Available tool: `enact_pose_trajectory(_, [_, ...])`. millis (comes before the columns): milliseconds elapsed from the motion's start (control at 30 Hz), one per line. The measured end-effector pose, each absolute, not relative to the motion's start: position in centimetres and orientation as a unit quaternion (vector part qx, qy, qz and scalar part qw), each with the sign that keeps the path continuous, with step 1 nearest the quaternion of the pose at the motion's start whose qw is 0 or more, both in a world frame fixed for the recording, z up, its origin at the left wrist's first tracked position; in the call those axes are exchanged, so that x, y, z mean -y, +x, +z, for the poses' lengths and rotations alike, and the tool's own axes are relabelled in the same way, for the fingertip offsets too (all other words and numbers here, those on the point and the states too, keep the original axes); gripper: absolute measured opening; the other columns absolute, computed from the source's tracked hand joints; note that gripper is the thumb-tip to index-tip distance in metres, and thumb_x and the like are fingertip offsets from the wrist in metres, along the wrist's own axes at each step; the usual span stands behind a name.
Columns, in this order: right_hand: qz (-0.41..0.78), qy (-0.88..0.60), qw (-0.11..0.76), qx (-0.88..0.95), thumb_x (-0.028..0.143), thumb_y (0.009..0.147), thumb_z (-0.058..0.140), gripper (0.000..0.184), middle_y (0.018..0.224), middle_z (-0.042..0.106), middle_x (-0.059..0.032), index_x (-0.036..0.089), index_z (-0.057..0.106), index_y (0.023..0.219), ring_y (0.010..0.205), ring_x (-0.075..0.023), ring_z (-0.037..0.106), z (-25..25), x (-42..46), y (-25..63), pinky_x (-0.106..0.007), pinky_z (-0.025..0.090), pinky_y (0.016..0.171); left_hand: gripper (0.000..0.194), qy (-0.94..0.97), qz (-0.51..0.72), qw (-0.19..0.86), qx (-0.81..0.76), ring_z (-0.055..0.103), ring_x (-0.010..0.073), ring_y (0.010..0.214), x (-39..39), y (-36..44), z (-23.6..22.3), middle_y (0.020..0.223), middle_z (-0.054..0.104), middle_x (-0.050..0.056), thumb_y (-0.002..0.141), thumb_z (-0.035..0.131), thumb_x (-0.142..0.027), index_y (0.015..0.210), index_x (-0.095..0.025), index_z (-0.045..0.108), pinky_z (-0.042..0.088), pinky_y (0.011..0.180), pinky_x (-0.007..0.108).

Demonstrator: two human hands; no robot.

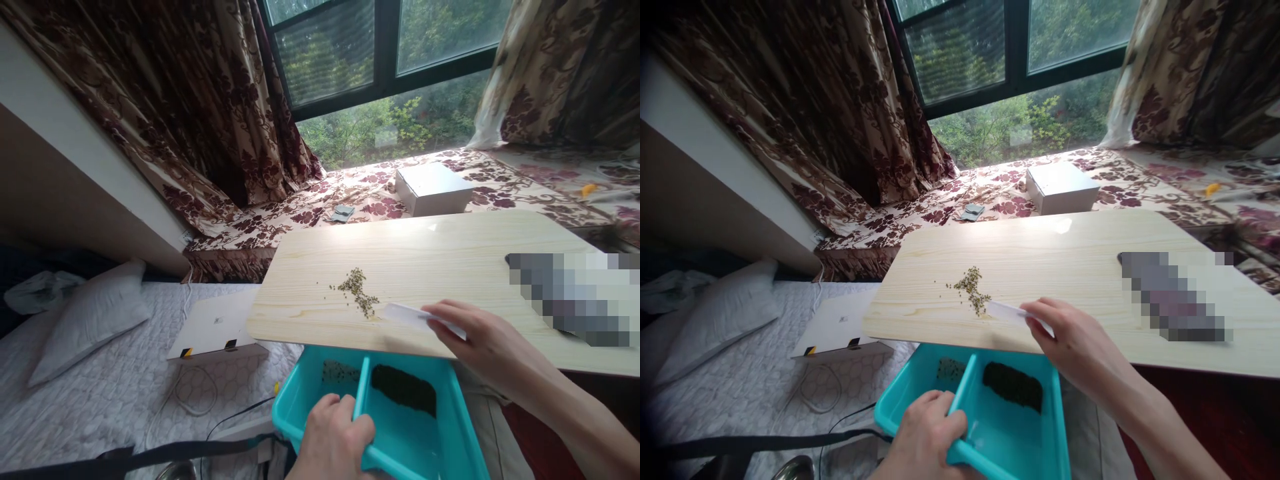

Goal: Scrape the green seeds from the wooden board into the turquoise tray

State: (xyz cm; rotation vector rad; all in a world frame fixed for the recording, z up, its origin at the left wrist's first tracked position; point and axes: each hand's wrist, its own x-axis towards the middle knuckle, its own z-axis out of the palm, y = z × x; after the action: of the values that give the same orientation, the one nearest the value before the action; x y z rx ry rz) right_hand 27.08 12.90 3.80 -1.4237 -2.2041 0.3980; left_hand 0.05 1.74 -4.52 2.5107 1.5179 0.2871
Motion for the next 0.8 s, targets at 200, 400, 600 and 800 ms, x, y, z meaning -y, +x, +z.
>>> enact_pose_trajectory(200, [0.118, -0.556, 0.219, 0.793, 0.025, 0.092, 0.046, 0.030, 0.096, 0.078, -0.0071, 0.024, 0.075, 0.102, 0.081, -0.0229, 0.074, 3.2, -14.4, 26.4, -0.030, 0.053, 0.065, 0.060, 0.888, 0.068, 0.093, -0.446, 0.059, 0.0221, 0.064, -3.3, 4.7, -5.1, 0.063, 0.056, 0.003, 0.064, 0.070, -0.083, 0.068, -0.023, 0.068, 0.051, 0.072, 0.040])
enact_pose_trajectory(400, [0.167, -0.499, 0.225, 0.820, 0.019, 0.094, 0.042, 0.032, 0.087, 0.075, -0.0068, 0.025, 0.074, 0.096, 0.075, -0.0203, 0.070, 3.8, -11.5, 23.7, -0.029, 0.051, 0.063, 0.061, 0.891, 0.053, 0.103, -0.440, 0.062, 0.0228, 0.065, -3.6, 6.0, -5.1, 0.066, 0.061, 0.003, 0.060, 0.073, -0.082, 0.073, -0.023, 0.071, 0.052, 0.079, 0.043])
enact_pose_trajectory(600, [0.176, -0.472, 0.253, 0.826, 0.023, 0.098, 0.041, 0.033, 0.089, 0.075, -0.0080, 0.025, 0.074, 0.099, 0.076, -0.0204, 0.070, 4.8, -11.3, 23.8, -0.031, 0.054, 0.065, 0.028, 0.885, 0.057, 0.064, -0.457, 0.059, 0.0208, 0.063, -3.1, 4.5, -6.4, 0.065, 0.058, 0.001, 0.075, 0.079, -0.046, 0.066, -0.024, 0.065, 0.048, 0.072, 0.035])
enact_pose_trajectory(800, [0.112, -0.519, 0.235, 0.814, 0.022, 0.094, 0.045, 0.031, 0.093, 0.077, -0.0086, 0.023, 0.075, 0.100, 0.081, -0.0223, 0.072, 4.6, -15.3, 24.1, -0.031, 0.053, 0.066, 0.015, 0.861, 0.105, 0.008, -0.498, 0.056, 0.0173, 0.065, -1.6, -0.5, -5.8, 0.070, 0.059, -0.001, 0.078, 0.076, -0.017, 0.073, -0.025, 0.064, 0.038, 0.061, 0.028])
